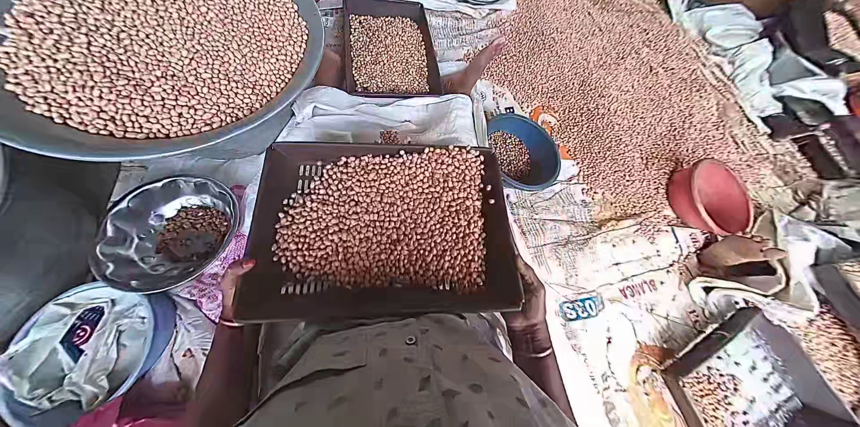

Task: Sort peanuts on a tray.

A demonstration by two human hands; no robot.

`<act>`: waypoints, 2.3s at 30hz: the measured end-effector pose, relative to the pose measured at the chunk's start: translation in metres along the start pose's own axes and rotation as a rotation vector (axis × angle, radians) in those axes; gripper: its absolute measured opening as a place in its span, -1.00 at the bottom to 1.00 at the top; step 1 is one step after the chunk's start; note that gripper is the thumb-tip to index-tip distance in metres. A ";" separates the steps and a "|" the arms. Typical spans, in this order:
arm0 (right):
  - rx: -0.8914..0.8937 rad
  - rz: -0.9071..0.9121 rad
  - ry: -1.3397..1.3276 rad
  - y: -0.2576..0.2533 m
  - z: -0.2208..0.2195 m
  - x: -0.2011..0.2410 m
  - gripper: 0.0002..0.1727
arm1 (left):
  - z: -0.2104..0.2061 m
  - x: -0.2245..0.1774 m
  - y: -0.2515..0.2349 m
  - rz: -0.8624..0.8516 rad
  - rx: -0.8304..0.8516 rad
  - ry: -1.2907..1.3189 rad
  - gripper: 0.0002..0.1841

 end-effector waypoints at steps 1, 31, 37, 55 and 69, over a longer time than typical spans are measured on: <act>-0.003 0.012 -0.016 0.007 0.010 0.010 -0.63 | -0.002 0.004 0.014 0.022 -0.004 -0.035 -0.91; 0.064 0.120 0.317 -0.024 -0.048 0.032 -0.41 | 0.012 0.007 -0.024 0.133 0.077 -0.457 -0.32; 0.102 0.215 0.548 0.019 -0.149 0.068 -0.56 | 0.033 0.010 -0.043 0.185 0.055 -0.379 -0.35; 0.007 0.013 0.195 -0.020 0.010 -0.009 -0.63 | 0.004 0.007 -0.041 0.060 0.186 -0.557 -0.29; -0.085 0.636 1.134 -0.059 -0.095 0.062 -0.67 | -0.069 -0.033 -0.042 -0.247 0.119 -1.367 -0.46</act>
Point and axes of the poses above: each hand's wrist, its own y-axis away from the middle knuckle, its own z-axis out of the back of the hand, x = y × z, the point moved 8 cm from there along -y, towards the middle knuckle, and after that the axes turned 8 degrees about -z, right-handed, at the moved point
